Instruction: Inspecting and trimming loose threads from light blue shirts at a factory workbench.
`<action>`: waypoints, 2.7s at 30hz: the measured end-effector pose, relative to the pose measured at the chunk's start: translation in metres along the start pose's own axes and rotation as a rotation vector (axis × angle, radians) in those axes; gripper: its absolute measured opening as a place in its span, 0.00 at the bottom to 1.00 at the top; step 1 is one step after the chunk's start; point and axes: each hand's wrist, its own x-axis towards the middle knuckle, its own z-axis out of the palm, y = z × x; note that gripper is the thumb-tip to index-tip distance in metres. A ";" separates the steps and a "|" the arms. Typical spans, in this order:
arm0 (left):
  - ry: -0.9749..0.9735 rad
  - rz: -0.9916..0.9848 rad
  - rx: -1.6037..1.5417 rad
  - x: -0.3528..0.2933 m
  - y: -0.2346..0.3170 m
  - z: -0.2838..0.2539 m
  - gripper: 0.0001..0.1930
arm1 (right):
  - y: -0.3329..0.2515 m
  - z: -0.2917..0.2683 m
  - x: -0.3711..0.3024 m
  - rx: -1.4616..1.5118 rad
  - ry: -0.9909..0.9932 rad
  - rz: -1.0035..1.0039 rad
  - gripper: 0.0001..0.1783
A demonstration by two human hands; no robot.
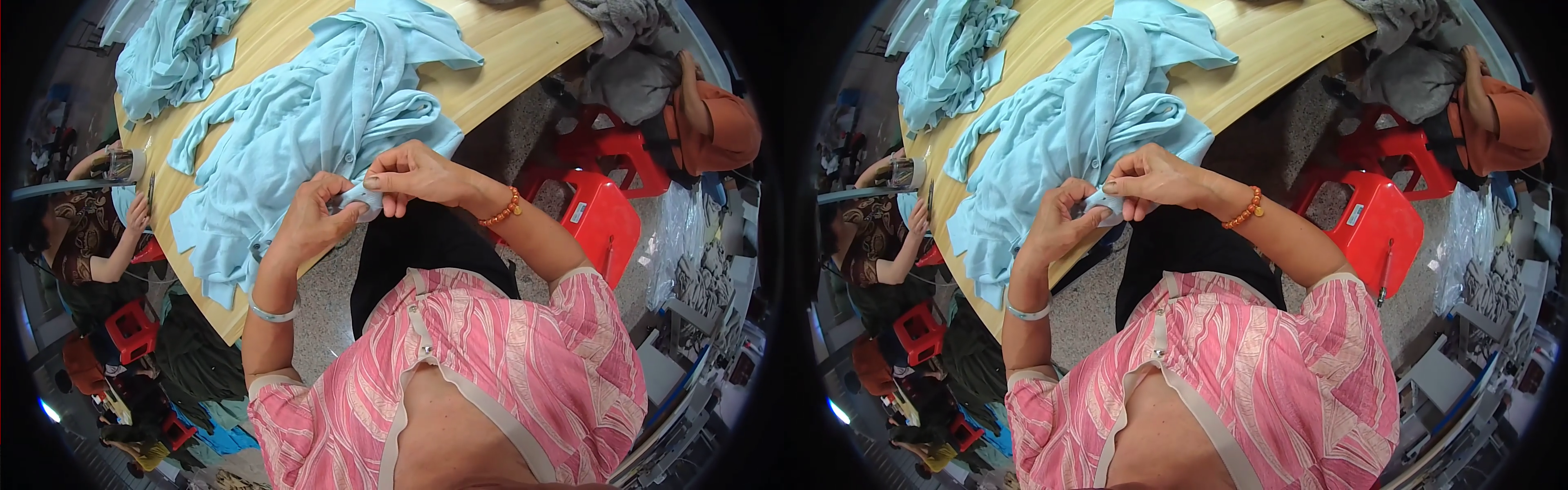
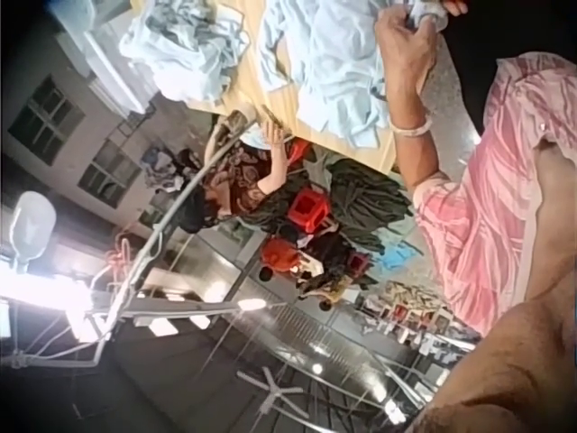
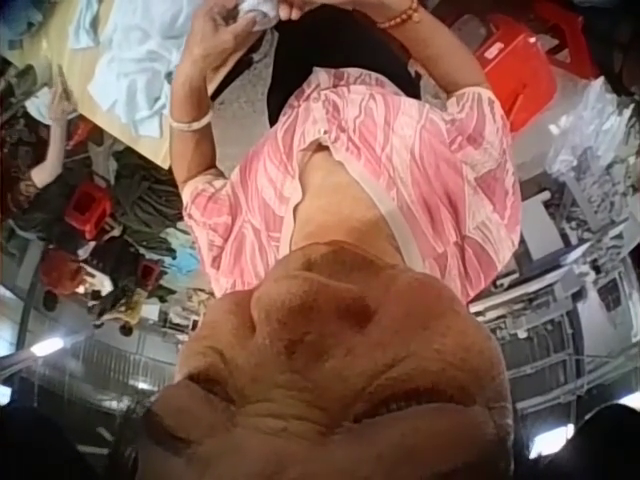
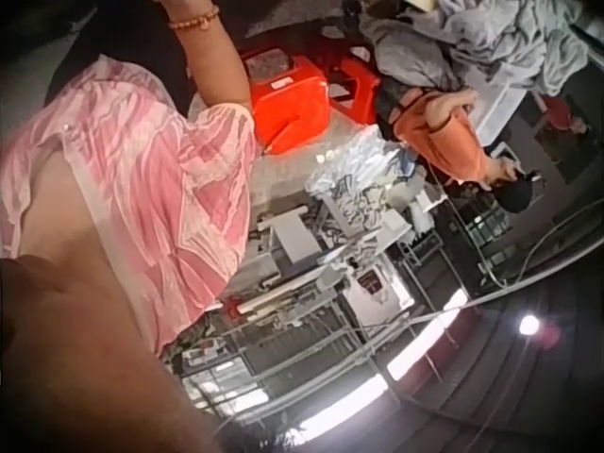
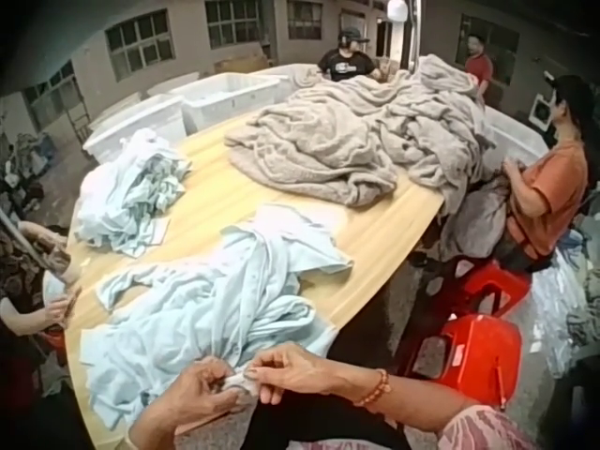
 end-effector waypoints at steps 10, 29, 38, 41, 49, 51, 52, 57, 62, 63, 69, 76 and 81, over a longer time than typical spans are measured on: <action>-0.023 -0.018 0.031 -0.002 -0.001 -0.001 0.07 | 0.001 0.007 -0.005 -0.248 0.017 -0.019 0.11; 0.424 0.222 0.214 0.028 -0.010 0.016 0.06 | 0.013 0.019 -0.002 -0.681 0.289 -0.570 0.07; 0.370 0.430 0.873 0.035 0.007 0.026 0.04 | 0.016 0.018 -0.005 -0.764 0.341 -0.619 0.05; 0.373 0.552 0.861 0.032 0.006 0.028 0.06 | 0.017 0.020 -0.007 -0.882 0.354 -0.633 0.07; 0.405 0.408 0.771 0.027 0.001 0.026 0.08 | 0.020 0.024 -0.005 -0.859 0.281 -0.637 0.08; 0.403 0.259 0.690 0.028 0.003 0.025 0.07 | 0.020 0.024 -0.004 -0.871 0.264 -0.640 0.08; 0.410 0.256 0.691 0.029 0.005 0.025 0.07 | 0.020 0.024 -0.003 -0.865 0.262 -0.652 0.08; 0.414 0.246 0.678 0.028 0.009 0.027 0.06 | 0.020 0.024 -0.003 -0.817 0.259 -0.675 0.07; 0.323 0.173 0.733 0.030 0.006 0.021 0.07 | 0.020 0.024 -0.004 -0.813 0.249 -0.700 0.07; 0.295 0.133 0.751 0.031 0.004 0.021 0.07 | 0.020 0.024 -0.004 -0.816 0.251 -0.701 0.07; 0.352 0.146 0.766 0.034 -0.002 0.023 0.07 | 0.021 0.022 -0.004 -0.820 0.285 -0.640 0.06; 0.272 -0.071 0.778 0.042 0.006 0.020 0.09 | 0.019 0.022 -0.004 -0.799 0.267 -0.631 0.05; 0.336 0.019 0.616 0.039 0.003 0.017 0.08 | 0.018 0.020 -0.005 -0.779 0.262 -0.646 0.06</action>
